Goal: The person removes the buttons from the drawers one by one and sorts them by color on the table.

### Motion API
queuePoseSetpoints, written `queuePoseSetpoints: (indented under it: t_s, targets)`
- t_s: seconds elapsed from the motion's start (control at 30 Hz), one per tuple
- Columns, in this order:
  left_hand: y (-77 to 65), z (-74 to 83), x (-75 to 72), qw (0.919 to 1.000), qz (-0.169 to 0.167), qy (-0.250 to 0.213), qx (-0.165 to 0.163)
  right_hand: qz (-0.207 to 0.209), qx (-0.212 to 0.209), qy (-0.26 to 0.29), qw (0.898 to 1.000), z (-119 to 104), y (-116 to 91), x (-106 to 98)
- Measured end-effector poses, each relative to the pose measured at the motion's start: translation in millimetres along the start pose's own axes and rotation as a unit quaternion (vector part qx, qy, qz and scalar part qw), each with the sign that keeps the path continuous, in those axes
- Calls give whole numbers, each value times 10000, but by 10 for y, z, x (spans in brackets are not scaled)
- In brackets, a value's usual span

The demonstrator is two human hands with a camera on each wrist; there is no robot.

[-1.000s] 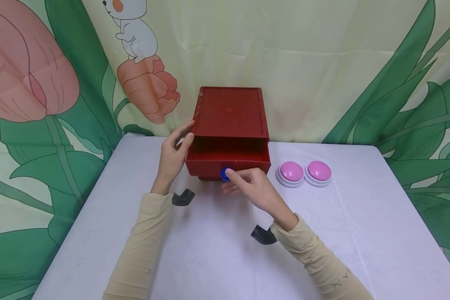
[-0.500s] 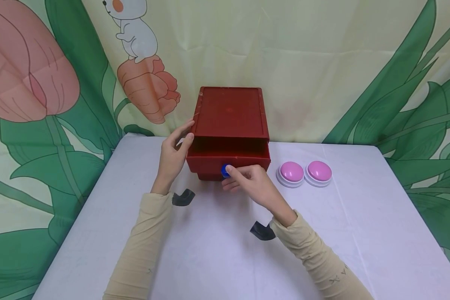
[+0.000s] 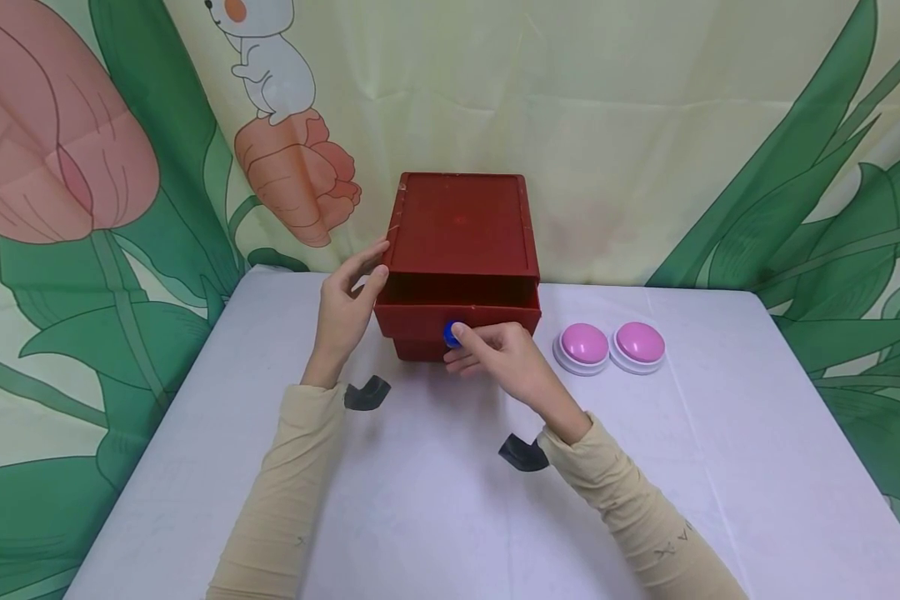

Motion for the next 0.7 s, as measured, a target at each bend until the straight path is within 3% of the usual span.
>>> queuePoseSetpoints:
  t_s: [0.7]
  targets:
    - [13,31,2,9998,120,150,-84,-18,17,86,10000,6,149,-49]
Point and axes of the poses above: each hand's wrist, its own y-axis towards the middle knuckle, its own x-axis out of the palm, z = x × y, the point moved 8 cm from there along y, towards the middle knuckle, and after that the axes turned 9 degrees about x, right-handed, at the moved point
